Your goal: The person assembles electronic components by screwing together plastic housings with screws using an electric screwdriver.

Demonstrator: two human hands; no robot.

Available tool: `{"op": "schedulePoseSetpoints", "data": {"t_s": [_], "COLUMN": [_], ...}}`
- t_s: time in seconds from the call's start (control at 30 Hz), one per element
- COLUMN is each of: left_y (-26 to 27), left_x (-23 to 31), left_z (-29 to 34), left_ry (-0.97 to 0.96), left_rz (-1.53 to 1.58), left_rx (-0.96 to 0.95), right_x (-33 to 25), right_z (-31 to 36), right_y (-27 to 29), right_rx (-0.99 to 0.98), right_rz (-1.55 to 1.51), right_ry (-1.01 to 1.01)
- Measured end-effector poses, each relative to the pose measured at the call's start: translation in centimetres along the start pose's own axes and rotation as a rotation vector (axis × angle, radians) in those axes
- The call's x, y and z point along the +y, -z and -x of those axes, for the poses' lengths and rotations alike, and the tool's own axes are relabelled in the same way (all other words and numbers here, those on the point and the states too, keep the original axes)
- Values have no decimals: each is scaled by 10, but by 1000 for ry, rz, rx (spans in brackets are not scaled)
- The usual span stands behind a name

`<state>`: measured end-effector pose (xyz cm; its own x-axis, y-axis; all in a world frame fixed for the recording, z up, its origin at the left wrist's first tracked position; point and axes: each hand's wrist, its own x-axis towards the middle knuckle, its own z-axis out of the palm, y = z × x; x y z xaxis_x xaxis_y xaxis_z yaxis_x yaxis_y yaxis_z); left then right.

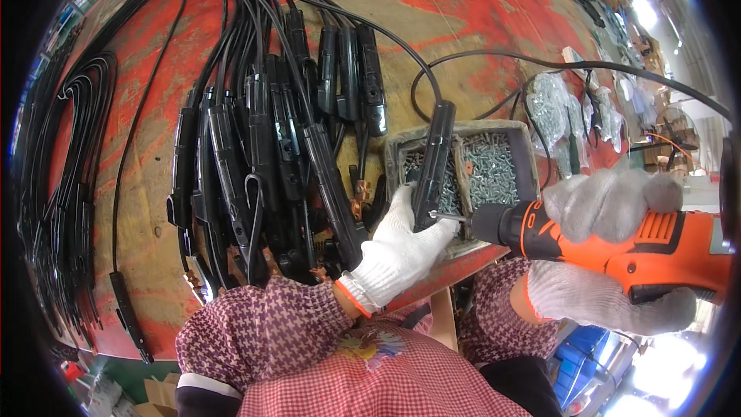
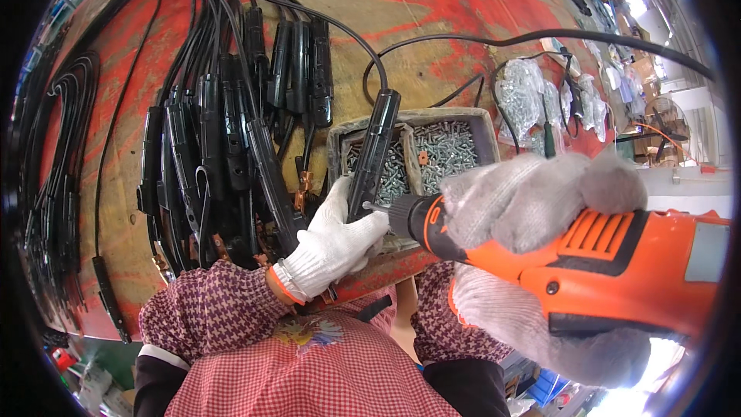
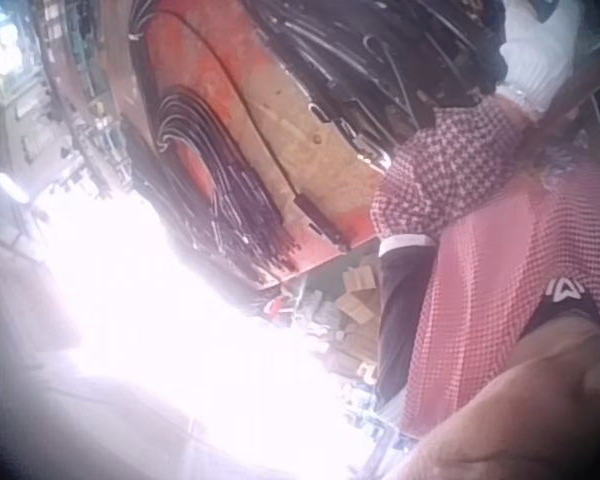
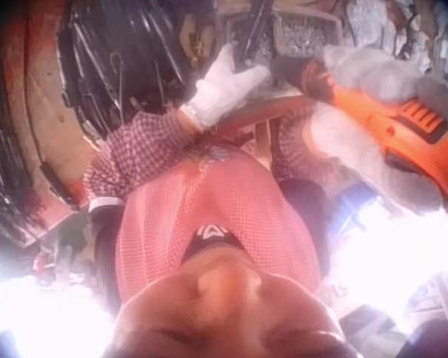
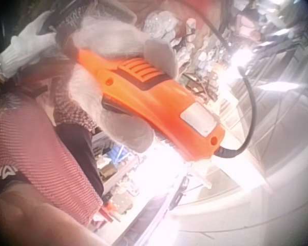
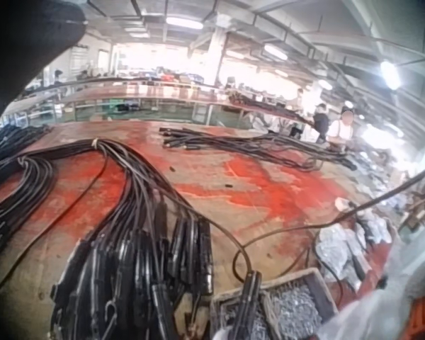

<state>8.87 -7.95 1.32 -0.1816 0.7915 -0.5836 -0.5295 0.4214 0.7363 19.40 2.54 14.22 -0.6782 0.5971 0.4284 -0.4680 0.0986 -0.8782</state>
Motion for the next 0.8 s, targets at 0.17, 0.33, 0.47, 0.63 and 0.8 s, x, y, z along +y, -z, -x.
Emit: {"op": "schedulePoseSetpoints", "data": {"t_s": [0.17,0.33,0.47,0.63,0.8], "left_y": [-2,-1,1,-1,-1], "left_x": [-4,-7,0,-8,-11], "left_z": [-1,-4,-3,-4,-8], "left_ry": [-39,-19,4,-67,-14], "left_rz": [10,12,-36,-82,-12], "left_rx": [23,41,7,64,5], "right_x": [11,14,24,43,41], "right_z": [2,-16,-19,-16,-17], "right_y": [-4,-1,2,-7,-16], "right_rx": [193,55,13,-66,-154], "right_rz": [1,76,50,-10,-29], "right_ry": [111,-7,61,168,273]}}
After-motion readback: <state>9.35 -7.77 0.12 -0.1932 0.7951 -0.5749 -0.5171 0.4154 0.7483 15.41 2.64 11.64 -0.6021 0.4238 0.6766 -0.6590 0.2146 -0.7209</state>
